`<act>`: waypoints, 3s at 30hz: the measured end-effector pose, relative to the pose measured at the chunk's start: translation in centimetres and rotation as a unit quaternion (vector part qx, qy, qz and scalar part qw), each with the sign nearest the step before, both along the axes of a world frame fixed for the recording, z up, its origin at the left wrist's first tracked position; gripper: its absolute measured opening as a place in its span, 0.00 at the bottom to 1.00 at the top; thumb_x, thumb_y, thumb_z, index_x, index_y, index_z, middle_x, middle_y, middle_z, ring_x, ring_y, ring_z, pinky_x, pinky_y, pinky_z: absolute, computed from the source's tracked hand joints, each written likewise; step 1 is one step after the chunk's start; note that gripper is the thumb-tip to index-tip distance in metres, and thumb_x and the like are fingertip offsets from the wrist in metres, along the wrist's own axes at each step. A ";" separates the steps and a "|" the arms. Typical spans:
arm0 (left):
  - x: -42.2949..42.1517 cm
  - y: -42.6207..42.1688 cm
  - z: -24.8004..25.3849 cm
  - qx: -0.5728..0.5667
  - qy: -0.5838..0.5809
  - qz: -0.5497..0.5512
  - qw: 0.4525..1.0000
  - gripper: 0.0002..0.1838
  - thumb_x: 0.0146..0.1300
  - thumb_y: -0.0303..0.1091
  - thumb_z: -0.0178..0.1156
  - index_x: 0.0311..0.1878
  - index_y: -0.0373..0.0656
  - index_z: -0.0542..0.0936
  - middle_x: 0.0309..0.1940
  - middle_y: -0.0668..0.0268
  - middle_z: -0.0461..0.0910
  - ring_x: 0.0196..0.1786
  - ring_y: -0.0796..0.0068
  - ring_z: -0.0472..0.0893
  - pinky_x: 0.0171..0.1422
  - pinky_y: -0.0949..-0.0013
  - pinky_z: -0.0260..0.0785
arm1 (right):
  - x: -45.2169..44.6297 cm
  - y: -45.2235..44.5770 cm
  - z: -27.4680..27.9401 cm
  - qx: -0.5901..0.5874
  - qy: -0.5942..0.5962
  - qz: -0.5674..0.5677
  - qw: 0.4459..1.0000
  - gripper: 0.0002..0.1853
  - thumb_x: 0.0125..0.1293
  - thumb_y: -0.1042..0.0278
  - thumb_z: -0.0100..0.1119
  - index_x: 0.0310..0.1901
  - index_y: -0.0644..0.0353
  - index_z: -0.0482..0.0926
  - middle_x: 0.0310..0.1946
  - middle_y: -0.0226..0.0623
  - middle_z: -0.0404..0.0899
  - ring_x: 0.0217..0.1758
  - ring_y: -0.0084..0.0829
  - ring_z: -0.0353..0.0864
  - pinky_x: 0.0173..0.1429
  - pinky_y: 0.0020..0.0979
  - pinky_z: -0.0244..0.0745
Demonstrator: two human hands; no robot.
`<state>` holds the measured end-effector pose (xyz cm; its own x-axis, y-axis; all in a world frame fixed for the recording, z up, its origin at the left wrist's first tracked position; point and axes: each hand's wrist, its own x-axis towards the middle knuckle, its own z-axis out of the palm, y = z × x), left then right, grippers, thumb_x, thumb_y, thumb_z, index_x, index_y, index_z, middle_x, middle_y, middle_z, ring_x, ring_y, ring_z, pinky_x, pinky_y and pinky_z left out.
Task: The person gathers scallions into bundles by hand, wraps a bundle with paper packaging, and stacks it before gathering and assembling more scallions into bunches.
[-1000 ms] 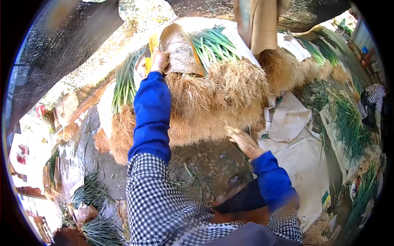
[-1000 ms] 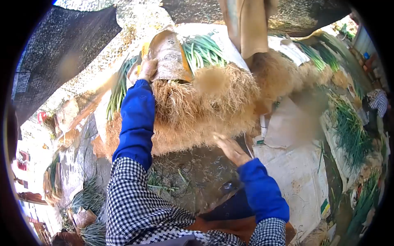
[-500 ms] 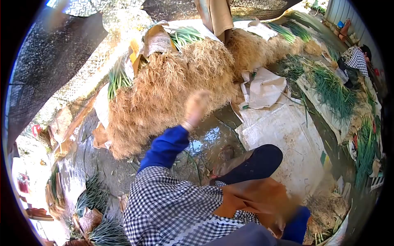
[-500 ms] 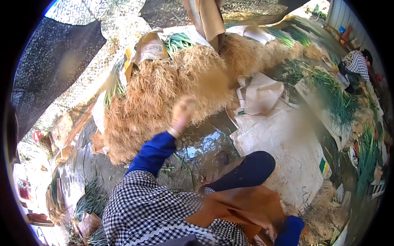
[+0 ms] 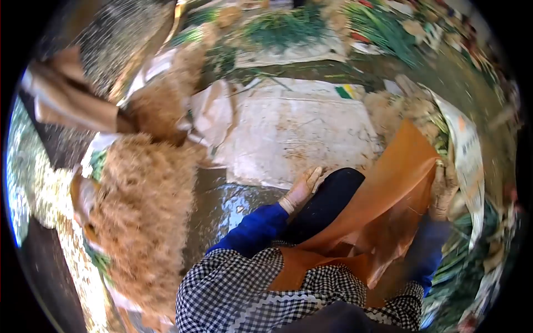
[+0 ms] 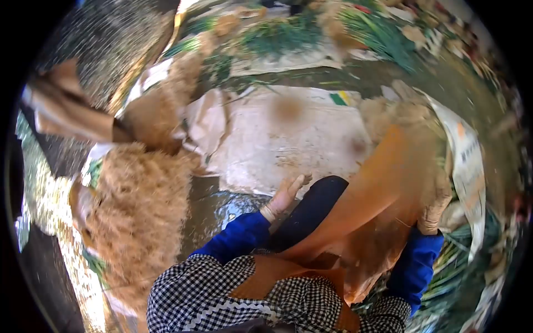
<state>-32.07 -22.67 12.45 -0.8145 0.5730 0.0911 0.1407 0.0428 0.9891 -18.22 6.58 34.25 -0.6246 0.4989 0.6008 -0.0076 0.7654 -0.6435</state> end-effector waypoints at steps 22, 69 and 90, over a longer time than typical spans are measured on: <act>-9.0 20.2 -2.7 -0.182 0.284 -0.026 0.941 0.23 0.53 0.27 0.56 0.55 0.40 0.70 0.50 0.53 0.73 0.52 0.60 0.73 0.59 0.63 0.63 | 17.1 25.5 -9.0 0.111 -0.377 -0.423 0.816 0.29 0.54 0.60 0.58 0.59 0.56 0.67 0.61 0.36 0.65 0.63 0.37 0.64 0.62 0.32 0.64; -17.6 -10.4 -15.4 -0.727 0.372 -0.036 0.576 0.05 0.53 0.36 0.57 0.34 0.52 0.77 0.30 0.67 0.76 0.36 0.66 0.77 0.36 0.61 0.72 | -13.4 8.4 -38.7 0.143 -0.629 0.196 0.739 0.14 0.59 0.62 0.48 0.39 0.57 0.81 0.37 0.41 0.81 0.42 0.40 0.79 0.50 0.39 0.71; -9.9 23.4 -1.8 -0.191 0.300 -0.178 0.918 0.10 0.59 0.30 0.56 0.43 0.41 0.79 0.39 0.57 0.79 0.40 0.64 0.78 0.47 0.66 0.70 | 6.4 25.0 -10.6 0.058 -0.367 -0.295 0.880 0.26 0.57 0.58 0.57 0.57 0.55 0.68 0.50 0.42 0.74 0.53 0.40 0.73 0.58 0.39 0.65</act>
<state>-41.97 0.77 10.60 -0.4391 0.8763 0.1982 0.7267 0.2167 0.6519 -11.81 31.61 23.64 -0.5177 0.8292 0.2108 0.7994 0.5566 -0.2261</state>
